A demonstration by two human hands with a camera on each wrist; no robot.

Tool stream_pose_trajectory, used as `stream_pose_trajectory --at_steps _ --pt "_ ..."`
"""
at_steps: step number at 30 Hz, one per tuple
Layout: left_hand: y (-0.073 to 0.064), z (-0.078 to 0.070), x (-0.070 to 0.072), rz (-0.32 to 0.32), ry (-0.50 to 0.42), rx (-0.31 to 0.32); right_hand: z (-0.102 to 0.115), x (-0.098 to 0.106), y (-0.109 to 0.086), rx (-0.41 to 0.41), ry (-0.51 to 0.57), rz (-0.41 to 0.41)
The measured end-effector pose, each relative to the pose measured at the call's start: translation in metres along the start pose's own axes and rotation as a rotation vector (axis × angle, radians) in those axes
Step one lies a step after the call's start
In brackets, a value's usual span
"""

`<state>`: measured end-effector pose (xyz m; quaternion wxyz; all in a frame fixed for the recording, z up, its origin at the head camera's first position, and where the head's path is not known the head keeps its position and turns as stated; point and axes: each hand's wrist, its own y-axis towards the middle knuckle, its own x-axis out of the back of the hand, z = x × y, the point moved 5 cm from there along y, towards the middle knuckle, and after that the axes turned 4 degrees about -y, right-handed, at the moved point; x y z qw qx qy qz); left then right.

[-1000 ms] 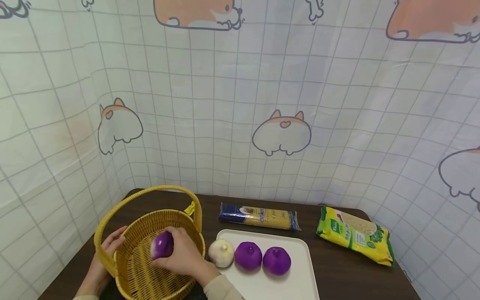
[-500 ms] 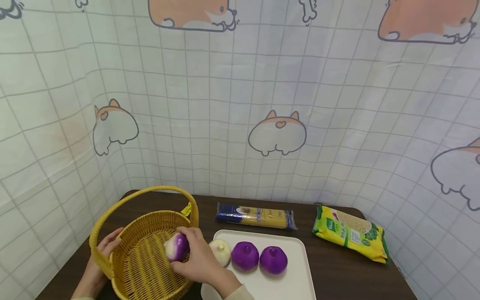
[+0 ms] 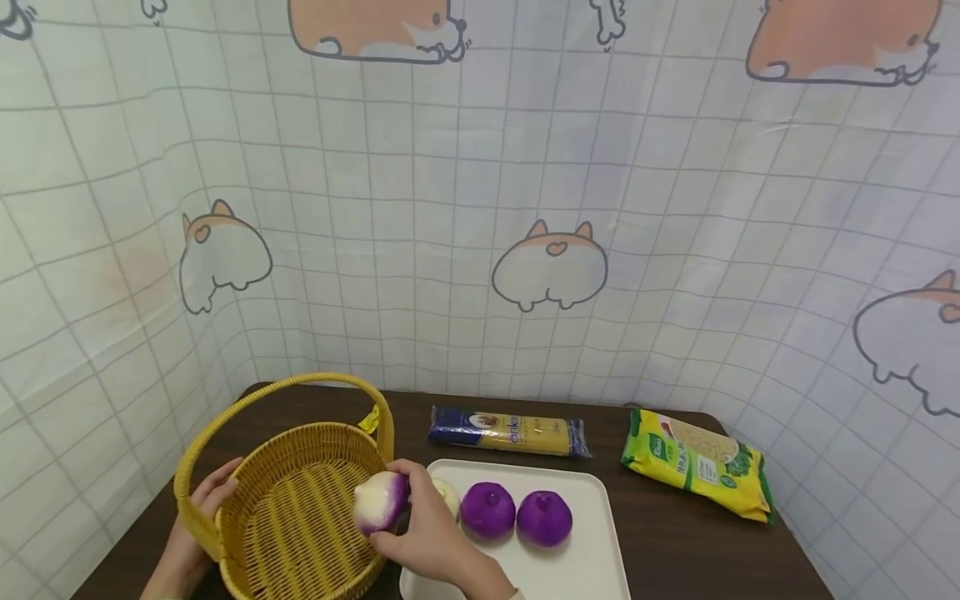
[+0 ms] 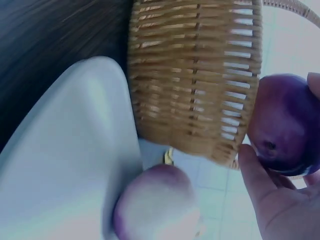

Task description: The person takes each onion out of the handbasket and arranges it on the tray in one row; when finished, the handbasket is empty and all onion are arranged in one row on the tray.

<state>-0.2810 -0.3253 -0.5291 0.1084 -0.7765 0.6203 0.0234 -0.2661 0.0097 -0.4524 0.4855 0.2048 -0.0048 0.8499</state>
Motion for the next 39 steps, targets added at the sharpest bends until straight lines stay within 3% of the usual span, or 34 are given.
stream_pose_trajectory --at_steps 3,11,16,24,35,39 --pt "-0.001 0.0 0.0 -0.004 0.007 0.0 -0.003 0.005 -0.005 -0.008 0.031 -0.009" --pt "-0.001 0.0 -0.001 -0.004 0.02 0.009 -0.005 0.024 -0.016 0.07 -0.156 -0.081" --pt "-0.001 -0.001 -0.001 0.001 0.025 0.009 -0.01 0.04 -0.023 0.07 -0.192 -0.146" --pt "-0.003 -0.003 -0.002 0.003 0.01 0.001 -0.017 0.063 -0.04 0.046 -0.16 -0.246" --pt "-0.009 -0.008 -0.005 0.012 0.017 0.017 -0.025 0.088 -0.068 -0.07 0.002 -0.395" --pt "-0.005 -0.004 -0.003 0.016 -0.003 0.002 -0.028 0.101 -0.078 -0.091 -0.016 -0.452"
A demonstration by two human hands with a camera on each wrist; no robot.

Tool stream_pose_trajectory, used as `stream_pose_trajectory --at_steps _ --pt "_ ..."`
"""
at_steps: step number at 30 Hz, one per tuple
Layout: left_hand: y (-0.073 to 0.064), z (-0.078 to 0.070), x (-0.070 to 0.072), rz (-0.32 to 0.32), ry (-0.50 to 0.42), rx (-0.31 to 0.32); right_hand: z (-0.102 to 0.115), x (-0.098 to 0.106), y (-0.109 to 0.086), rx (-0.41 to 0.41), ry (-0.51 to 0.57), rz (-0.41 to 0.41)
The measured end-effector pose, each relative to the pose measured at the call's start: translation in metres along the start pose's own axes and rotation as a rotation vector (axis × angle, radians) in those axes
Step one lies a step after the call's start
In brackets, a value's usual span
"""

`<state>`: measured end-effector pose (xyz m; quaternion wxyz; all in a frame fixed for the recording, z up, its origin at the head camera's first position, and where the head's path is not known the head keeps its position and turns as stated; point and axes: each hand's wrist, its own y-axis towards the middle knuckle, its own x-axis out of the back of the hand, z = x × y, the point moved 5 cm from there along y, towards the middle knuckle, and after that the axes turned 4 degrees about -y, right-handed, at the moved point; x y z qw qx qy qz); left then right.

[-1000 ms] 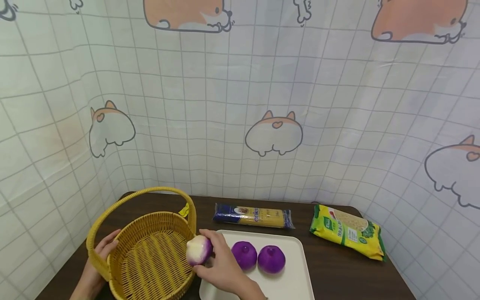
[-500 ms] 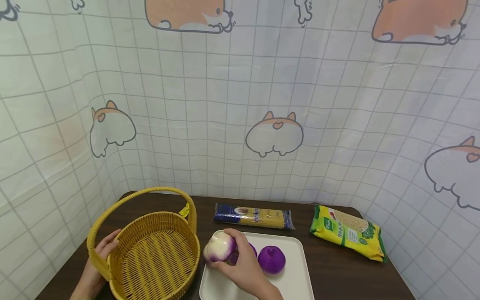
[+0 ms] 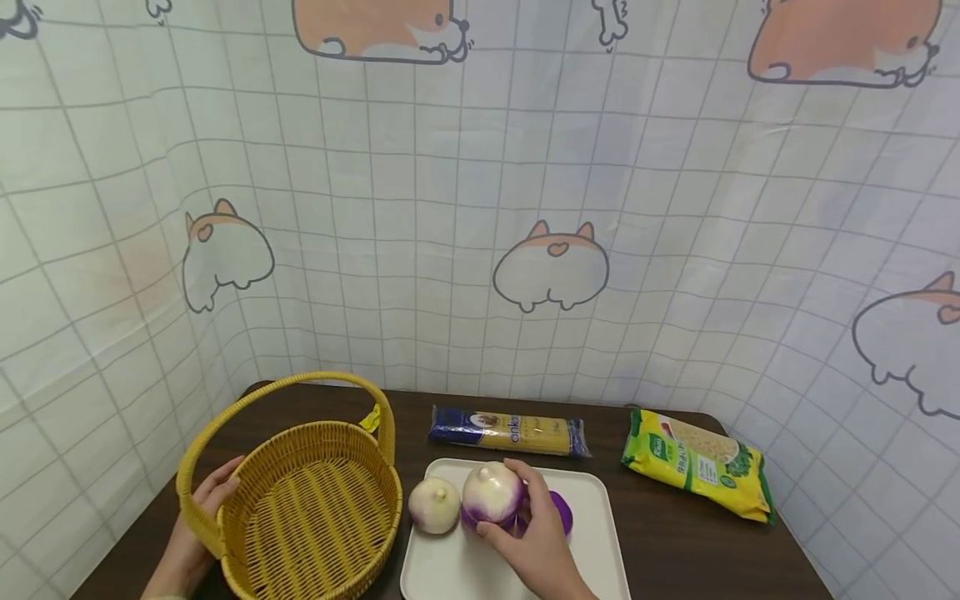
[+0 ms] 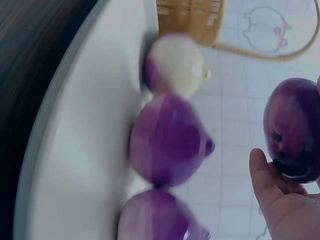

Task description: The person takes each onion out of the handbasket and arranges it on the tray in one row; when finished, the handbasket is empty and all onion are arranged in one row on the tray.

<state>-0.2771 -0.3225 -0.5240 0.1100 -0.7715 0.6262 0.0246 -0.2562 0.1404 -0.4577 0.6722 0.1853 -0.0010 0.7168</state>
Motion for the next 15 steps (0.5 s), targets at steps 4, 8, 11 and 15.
stream_pose_trajectory --at_steps 4,8,11,15 --pt "0.002 0.004 0.002 -0.003 -0.013 -0.005 -0.007 0.017 -0.001 -0.022 -0.036 -0.053" --pt "0.002 0.002 -0.001 0.0 -0.019 0.004 -0.013 0.032 -0.003 -0.034 -0.054 -0.085" --pt "0.002 0.002 -0.001 -0.007 -0.016 0.001 -0.016 0.041 -0.003 -0.028 -0.08 -0.106" --pt "0.001 0.001 -0.001 -0.018 -0.012 0.001 -0.018 0.053 -0.001 -0.006 -0.084 -0.16"
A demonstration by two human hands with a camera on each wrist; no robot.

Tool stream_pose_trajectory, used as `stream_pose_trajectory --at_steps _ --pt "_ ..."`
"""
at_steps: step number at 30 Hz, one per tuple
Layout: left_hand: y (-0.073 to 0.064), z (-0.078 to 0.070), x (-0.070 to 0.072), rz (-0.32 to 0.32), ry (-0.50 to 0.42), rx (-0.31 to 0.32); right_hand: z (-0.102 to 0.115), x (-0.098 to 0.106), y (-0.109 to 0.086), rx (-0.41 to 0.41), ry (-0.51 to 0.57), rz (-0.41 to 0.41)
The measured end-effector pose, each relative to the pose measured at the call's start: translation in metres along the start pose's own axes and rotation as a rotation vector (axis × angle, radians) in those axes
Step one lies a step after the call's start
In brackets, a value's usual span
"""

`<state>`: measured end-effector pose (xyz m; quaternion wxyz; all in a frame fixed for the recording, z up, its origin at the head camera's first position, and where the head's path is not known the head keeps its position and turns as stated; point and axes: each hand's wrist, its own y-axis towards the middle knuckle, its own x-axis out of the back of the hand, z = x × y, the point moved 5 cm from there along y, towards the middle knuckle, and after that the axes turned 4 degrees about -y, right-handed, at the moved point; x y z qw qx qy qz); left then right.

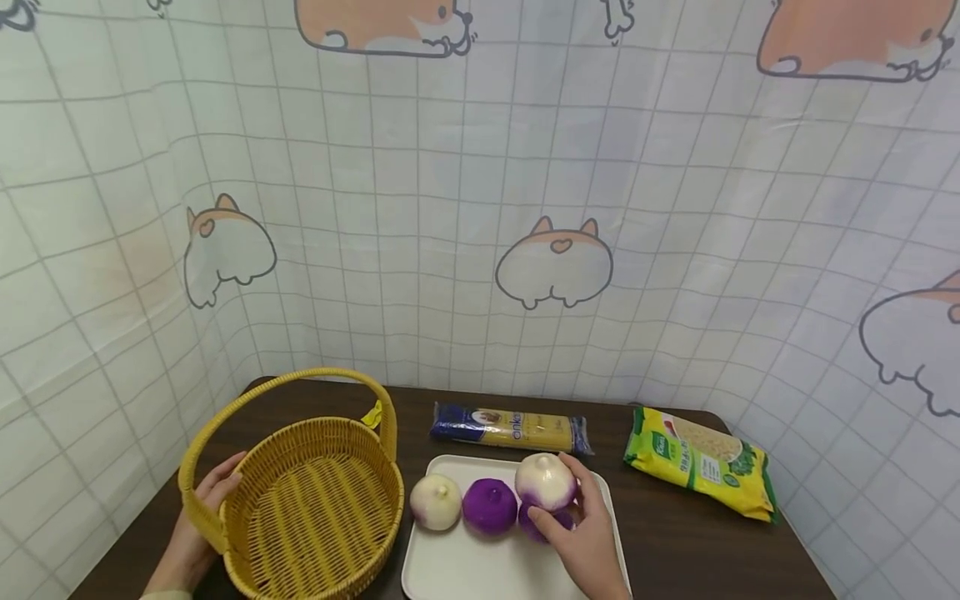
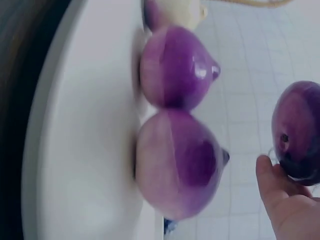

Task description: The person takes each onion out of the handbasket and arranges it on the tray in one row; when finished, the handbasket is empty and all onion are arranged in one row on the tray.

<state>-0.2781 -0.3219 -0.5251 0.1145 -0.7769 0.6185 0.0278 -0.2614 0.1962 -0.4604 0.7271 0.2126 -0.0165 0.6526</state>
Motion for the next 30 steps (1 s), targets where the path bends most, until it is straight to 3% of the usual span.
stream_pose_trajectory --at_steps 6,15,30 --pt "-0.003 -0.004 -0.002 0.008 0.001 0.014 -0.01 0.019 0.005 0.025 0.007 -0.085" --pt "-0.003 -0.004 -0.003 0.004 0.001 0.015 -0.038 0.048 0.005 -0.226 0.047 -0.101" --pt "-0.011 -0.011 -0.006 0.034 0.003 0.012 -0.078 0.074 0.004 -0.329 -0.103 -0.106"
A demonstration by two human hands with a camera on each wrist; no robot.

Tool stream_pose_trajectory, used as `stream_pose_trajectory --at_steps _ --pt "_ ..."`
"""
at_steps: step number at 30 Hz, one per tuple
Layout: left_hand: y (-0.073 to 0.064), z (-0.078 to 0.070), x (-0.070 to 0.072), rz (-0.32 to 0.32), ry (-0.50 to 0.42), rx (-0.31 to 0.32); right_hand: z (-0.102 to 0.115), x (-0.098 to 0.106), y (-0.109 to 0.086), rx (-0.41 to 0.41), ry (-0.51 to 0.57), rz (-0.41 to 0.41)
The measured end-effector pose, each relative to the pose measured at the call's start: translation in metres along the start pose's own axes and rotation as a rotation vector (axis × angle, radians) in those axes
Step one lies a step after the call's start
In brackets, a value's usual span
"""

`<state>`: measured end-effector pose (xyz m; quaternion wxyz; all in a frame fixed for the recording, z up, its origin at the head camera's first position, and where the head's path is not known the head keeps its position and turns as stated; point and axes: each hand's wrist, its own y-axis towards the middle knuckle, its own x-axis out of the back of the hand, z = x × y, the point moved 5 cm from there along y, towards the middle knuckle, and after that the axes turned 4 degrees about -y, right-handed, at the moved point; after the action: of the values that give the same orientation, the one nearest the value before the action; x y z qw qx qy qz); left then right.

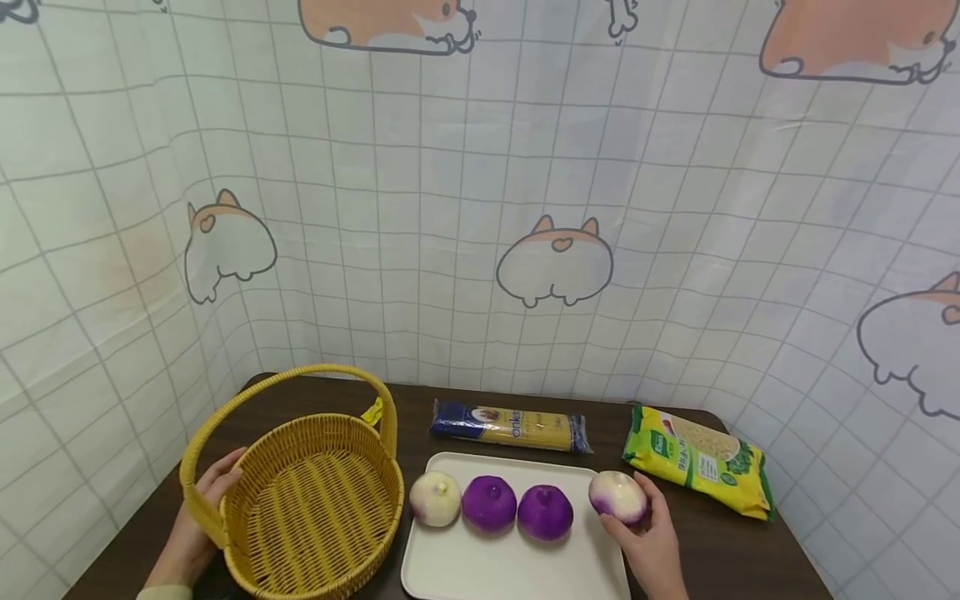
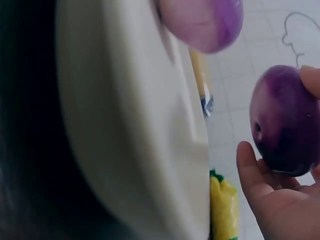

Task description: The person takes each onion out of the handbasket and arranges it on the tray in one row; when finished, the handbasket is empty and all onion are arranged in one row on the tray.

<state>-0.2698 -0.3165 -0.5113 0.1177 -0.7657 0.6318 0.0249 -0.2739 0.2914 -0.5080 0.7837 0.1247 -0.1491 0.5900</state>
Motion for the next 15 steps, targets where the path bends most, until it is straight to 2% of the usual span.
stream_pose_trajectory --at_steps 6,15 --pt "0.0006 -0.0003 -0.0008 -0.009 0.005 0.005 -0.0074 0.0018 0.0044 -0.008 -0.071 0.071" --pt "0.0057 0.0039 0.0025 -0.021 0.006 0.022 -0.008 0.0035 0.0015 0.033 -0.183 0.173"
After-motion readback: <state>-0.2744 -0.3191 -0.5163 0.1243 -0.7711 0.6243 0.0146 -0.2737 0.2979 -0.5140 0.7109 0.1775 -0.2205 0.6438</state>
